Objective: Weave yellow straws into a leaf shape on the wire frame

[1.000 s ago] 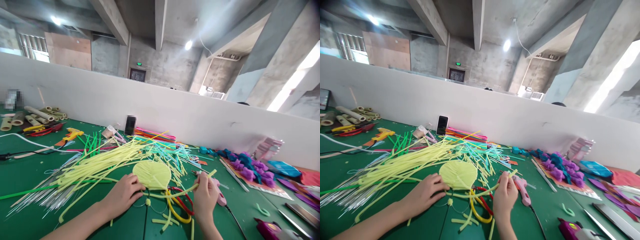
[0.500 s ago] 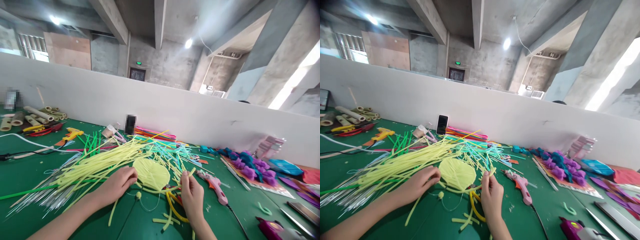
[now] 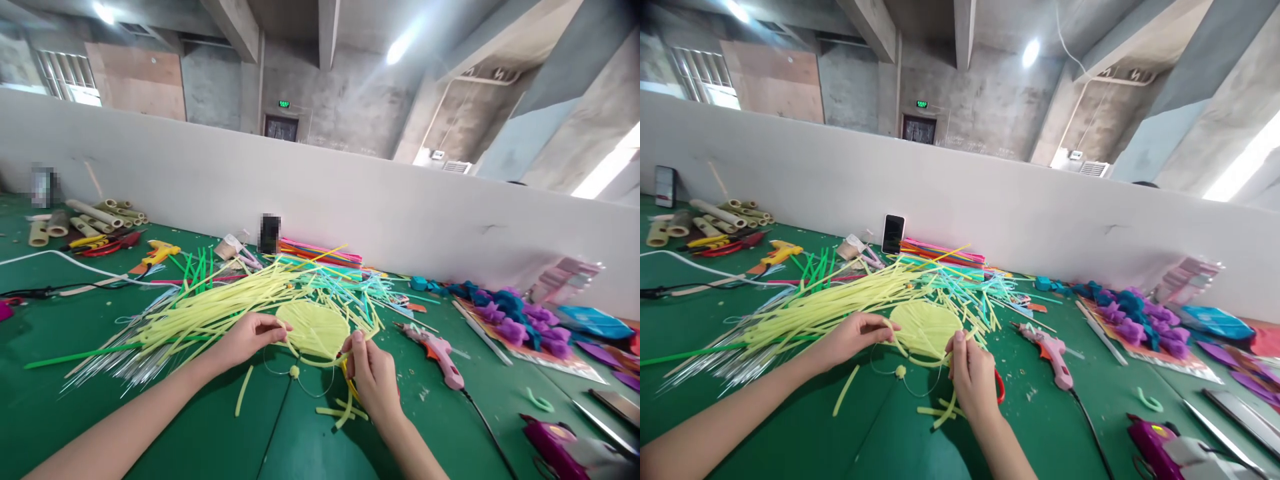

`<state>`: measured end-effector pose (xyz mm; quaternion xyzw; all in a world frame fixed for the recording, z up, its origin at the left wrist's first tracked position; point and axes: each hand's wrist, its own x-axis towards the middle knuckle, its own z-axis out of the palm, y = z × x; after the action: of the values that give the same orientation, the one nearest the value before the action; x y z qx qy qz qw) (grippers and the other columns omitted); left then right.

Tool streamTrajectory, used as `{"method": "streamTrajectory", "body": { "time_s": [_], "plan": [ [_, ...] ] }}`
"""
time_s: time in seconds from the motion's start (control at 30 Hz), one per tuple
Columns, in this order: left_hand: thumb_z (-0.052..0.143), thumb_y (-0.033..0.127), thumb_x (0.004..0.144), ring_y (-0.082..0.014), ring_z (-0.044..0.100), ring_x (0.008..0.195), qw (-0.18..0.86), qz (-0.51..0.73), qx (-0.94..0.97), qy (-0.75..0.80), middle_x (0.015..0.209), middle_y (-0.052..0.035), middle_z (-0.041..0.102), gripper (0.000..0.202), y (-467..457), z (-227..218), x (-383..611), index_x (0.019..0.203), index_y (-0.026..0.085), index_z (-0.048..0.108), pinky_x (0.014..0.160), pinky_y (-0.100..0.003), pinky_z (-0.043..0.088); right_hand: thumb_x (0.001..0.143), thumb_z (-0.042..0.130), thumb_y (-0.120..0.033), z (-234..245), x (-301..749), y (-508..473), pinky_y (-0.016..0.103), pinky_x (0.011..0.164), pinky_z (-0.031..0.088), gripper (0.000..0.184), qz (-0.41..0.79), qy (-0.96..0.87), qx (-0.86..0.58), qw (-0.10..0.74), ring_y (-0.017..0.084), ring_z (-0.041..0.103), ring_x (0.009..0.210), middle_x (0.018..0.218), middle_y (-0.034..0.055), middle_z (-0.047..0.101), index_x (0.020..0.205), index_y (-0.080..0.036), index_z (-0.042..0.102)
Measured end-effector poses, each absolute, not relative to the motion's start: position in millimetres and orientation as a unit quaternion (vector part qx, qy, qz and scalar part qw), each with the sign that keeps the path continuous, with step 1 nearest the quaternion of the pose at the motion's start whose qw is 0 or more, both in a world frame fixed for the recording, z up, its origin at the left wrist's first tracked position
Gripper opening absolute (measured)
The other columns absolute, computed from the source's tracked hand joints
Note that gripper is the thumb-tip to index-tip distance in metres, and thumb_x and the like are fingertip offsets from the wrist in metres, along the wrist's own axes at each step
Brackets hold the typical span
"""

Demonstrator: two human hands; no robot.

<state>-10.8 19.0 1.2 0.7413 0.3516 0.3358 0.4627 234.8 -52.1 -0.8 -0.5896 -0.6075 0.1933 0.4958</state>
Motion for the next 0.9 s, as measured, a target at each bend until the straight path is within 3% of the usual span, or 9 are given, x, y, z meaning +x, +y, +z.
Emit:
{"method": "streamTrajectory", "body": {
  "time_s": [0.13, 0.23, 0.37, 0.5, 0.67, 0.77, 0.9],
  "plan": [
    [0.046, 0.038, 0.096, -0.0198, 0.062, 0.093, 0.226, 0.315, 0.861, 0.33, 0.093, -0.0039, 0.072, 0.03, 18, -6, -12, 0.088, 0.022, 0.07, 0.086, -0.032, 0.046, 0.094, 0.031, -0.059, -1, 234, -52, 0.025, 0.052, 0.04, 0.052, 0.186, -0.622, -0.587, 0.483, 0.015, 0.053, 0.042, 0.043, -0.002, 0.052, 0.072, -0.02, 0.058],
    [0.042, 0.035, 0.098, -0.018, 0.06, 0.095, 0.163, 0.313, 0.885, 0.305, 0.098, -0.0048, 0.068, 0.03, 13, -11, -9, 0.095, 0.021, 0.068, 0.086, -0.03, 0.046, 0.096, 0.032, -0.054, -1, 234, -52, 0.025, 0.054, 0.041, 0.048, 0.189, -0.635, -0.582, 0.472, 0.015, 0.054, 0.044, 0.044, -0.0025, 0.052, 0.075, -0.02, 0.058],
    [0.038, 0.033, 0.099, -0.0192, 0.058, 0.093, 0.107, 0.31, 0.891, 0.314, 0.092, -0.0055, 0.063, 0.03, 10, -12, -4, 0.09, 0.02, 0.064, 0.085, -0.032, 0.045, 0.097, 0.035, -0.047, -1, 232, -53, 0.025, 0.056, 0.041, 0.038, 0.202, -0.662, -0.557, 0.459, 0.014, 0.056, 0.048, 0.055, -0.0021, 0.056, 0.081, -0.02, 0.056],
    [0.033, 0.036, 0.1, -0.0187, 0.058, 0.082, 0.142, 0.323, 0.859, 0.371, 0.087, -0.0038, 0.059, 0.031, 11, -9, -4, 0.086, 0.019, 0.055, 0.076, -0.031, 0.044, 0.098, 0.037, -0.041, -3, 227, -54, 0.025, 0.058, 0.043, 0.031, 0.221, -0.699, -0.53, 0.427, 0.012, 0.057, 0.053, 0.072, 0.0009, 0.061, 0.083, -0.02, 0.054],
    [0.026, 0.039, 0.1, -0.0133, 0.058, 0.057, 0.304, 0.346, 0.795, 0.394, 0.07, 0.0019, 0.057, 0.032, 5, -4, -3, 0.083, 0.021, 0.046, 0.06, -0.026, 0.043, 0.099, 0.037, -0.034, -8, 219, -57, 0.025, 0.062, 0.046, 0.023, 0.237, -0.72, -0.509, 0.409, 0.013, 0.06, 0.061, 0.084, 0.0021, 0.063, 0.109, -0.021, 0.052],
    [0.027, 0.04, 0.1, -0.0122, 0.055, 0.049, 0.342, 0.345, 0.79, 0.374, 0.059, 0.0051, 0.051, 0.032, -1, 1, -1, 0.078, 0.022, 0.041, 0.056, -0.024, 0.041, 0.099, 0.035, -0.03, -7, 215, -58, 0.025, 0.065, 0.047, 0.024, 0.218, -0.732, -0.506, 0.401, 0.013, 0.059, 0.062, 0.082, 0.0019, 0.063, 0.107, -0.022, 0.056],
    [0.031, 0.04, 0.1, -0.0115, 0.054, 0.047, 0.35, 0.298, 0.821, 0.338, 0.052, 0.0065, 0.05, 0.032, -9, 5, 1, 0.075, 0.022, 0.04, 0.056, -0.023, 0.039, 0.097, 0.041, -0.029, -2, 211, -59, 0.027, 0.079, 0.048, 0.022, 0.155, -0.736, -0.495, 0.434, 0.018, 0.062, 0.088, 0.097, 0.0066, 0.063, 0.103, -0.022, 0.062]
  ]
}}
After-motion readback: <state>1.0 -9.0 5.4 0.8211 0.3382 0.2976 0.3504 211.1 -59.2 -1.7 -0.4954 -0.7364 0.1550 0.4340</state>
